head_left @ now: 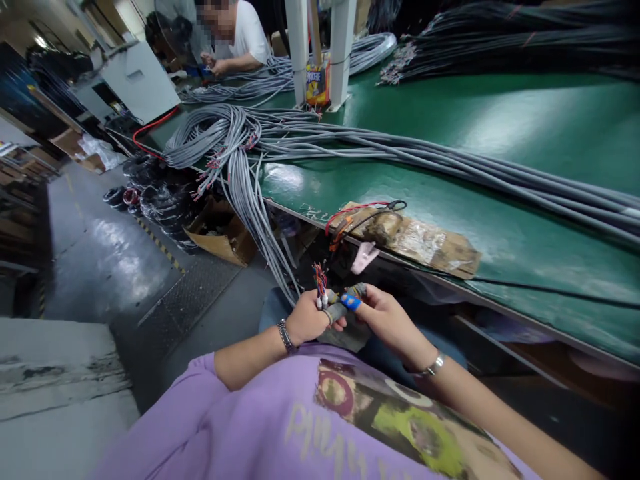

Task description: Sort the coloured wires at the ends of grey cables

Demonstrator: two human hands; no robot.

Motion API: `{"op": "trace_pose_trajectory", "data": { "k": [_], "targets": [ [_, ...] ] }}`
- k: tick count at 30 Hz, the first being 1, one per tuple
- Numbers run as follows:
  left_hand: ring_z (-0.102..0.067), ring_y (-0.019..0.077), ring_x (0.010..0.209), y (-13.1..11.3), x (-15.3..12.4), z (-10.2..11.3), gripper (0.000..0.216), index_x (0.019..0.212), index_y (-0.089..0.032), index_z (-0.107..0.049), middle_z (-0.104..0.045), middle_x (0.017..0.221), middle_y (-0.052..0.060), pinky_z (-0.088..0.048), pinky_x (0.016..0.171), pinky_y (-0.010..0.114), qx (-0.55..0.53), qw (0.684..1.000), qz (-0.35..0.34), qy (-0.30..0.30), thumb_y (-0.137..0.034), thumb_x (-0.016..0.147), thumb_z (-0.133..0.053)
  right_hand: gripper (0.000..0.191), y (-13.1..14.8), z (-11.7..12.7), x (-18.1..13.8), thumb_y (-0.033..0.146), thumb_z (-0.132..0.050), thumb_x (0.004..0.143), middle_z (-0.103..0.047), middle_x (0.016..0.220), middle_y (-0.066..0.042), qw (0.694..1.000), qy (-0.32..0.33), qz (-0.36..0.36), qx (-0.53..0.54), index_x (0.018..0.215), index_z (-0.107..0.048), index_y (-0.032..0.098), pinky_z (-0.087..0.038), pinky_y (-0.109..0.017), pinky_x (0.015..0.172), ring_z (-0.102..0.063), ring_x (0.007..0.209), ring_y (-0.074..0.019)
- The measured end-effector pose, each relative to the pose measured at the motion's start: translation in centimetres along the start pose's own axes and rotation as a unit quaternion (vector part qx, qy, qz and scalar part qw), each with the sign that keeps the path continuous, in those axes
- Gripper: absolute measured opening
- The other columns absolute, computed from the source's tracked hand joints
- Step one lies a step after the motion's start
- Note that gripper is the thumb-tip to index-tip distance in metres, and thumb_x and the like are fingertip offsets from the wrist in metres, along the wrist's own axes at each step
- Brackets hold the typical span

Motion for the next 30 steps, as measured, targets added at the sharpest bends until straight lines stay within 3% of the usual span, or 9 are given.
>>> {"op": "trace_pose_trajectory", "data": {
  "k": [6, 12, 18, 21, 26, 28, 30],
  "targets": [
    [-0.060, 0.0118, 0.049, 0.5, -0.1, 0.2, 0.041, 0.068, -0.013, -0.056, -0.063, 0.057, 0.003, -0.043, 0.046, 0.020, -0.005, 1.000, 0.009, -0.010, -0.050, 0.064, -0.075, 0.037, -0.2, 0.4, 0.1, 0.054, -0.068, 0.068, -0.053, 0.061, 0.002, 1.000, -0.012, 0.011, -0.024, 0.071, -0.057, 0.019, -0.036, -0.026, 0.051, -0.042, 0.053, -0.0110],
    [-0.060, 0.0114, 0.051, 0.4, -0.3, 0.5, 0.041, 0.070, -0.013, -0.056, -0.064, 0.059, 0.004, -0.045, 0.048, 0.020, -0.076, 0.995, -0.020, -0.059, -0.051, 0.067, -0.072, 0.031, -1.5, -0.2, -0.1, 0.046, -0.069, 0.065, -0.041, 0.050, 0.007, 0.990, -0.036, -0.059, 0.120, 0.065, -0.051, 0.020, -0.037, -0.025, 0.050, -0.037, 0.046, -0.0089],
    [-0.060, 0.0114, 0.049, 0.3, -0.3, 0.3, 0.039, 0.070, -0.013, -0.056, -0.064, 0.058, 0.003, -0.045, 0.047, 0.020, -0.088, 0.994, -0.016, -0.062, -0.048, 0.066, -0.073, 0.030, -0.4, -0.3, -0.3, 0.047, -0.068, 0.071, -0.054, 0.061, 0.003, 0.997, -0.020, -0.004, 0.080, 0.081, -0.060, 0.020, -0.039, -0.025, 0.053, -0.046, 0.054, -0.0110],
    [-0.060, 0.0114, 0.049, 0.1, -0.3, 0.1, 0.039, 0.069, -0.013, -0.057, -0.064, 0.057, 0.004, -0.046, 0.049, 0.020, -0.072, 0.997, -0.001, -0.040, -0.047, 0.065, -0.074, 0.031, 0.6, -0.5, -0.4, 0.050, -0.068, 0.071, -0.058, 0.061, 0.001, 0.998, 0.013, 0.023, 0.058, 0.080, -0.060, 0.021, -0.044, -0.029, 0.057, -0.052, 0.057, -0.0138],
    [-0.059, 0.0125, 0.050, 0.6, -0.4, -0.9, 0.039, 0.061, -0.012, -0.059, -0.064, 0.055, 0.005, -0.049, 0.051, 0.023, -0.017, 0.995, 0.063, 0.080, -0.046, 0.061, -0.077, 0.035, 1.4, 0.1, -0.1, 0.054, -0.069, 0.068, -0.061, 0.065, -0.001, 0.999, -0.012, 0.044, 0.011, 0.074, -0.060, 0.020, -0.046, -0.029, 0.057, -0.052, 0.058, -0.0145],
    [-0.059, 0.0121, 0.051, 0.6, -0.5, -1.0, 0.039, 0.060, -0.012, -0.059, -0.063, 0.056, 0.005, -0.048, 0.052, 0.023, -0.013, 0.994, 0.064, 0.090, -0.047, 0.062, -0.076, 0.036, 1.5, 0.6, 0.2, 0.053, -0.070, 0.068, -0.059, 0.067, -0.001, 0.998, -0.032, 0.051, 0.007, 0.077, -0.060, 0.020, -0.046, -0.029, 0.056, -0.051, 0.058, -0.0143],
    [-0.060, 0.0123, 0.051, 0.5, -0.4, -0.8, 0.040, 0.062, -0.012, -0.058, -0.063, 0.057, 0.004, -0.048, 0.050, 0.022, -0.035, 0.996, 0.048, 0.064, -0.049, 0.063, -0.074, 0.033, 1.6, 1.3, 0.4, 0.051, -0.068, 0.070, -0.054, 0.063, 0.001, 0.995, -0.076, 0.064, 0.021, 0.076, -0.059, 0.020, -0.043, -0.027, 0.054, -0.047, 0.056, -0.0130]
  ]
}}
Point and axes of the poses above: each hand's wrist, its own x-axis towards the middle knuckle, its own z-axis out of the back of the hand, y = z × x, the point moved 4 cm from there along x, towards the middle knuckle
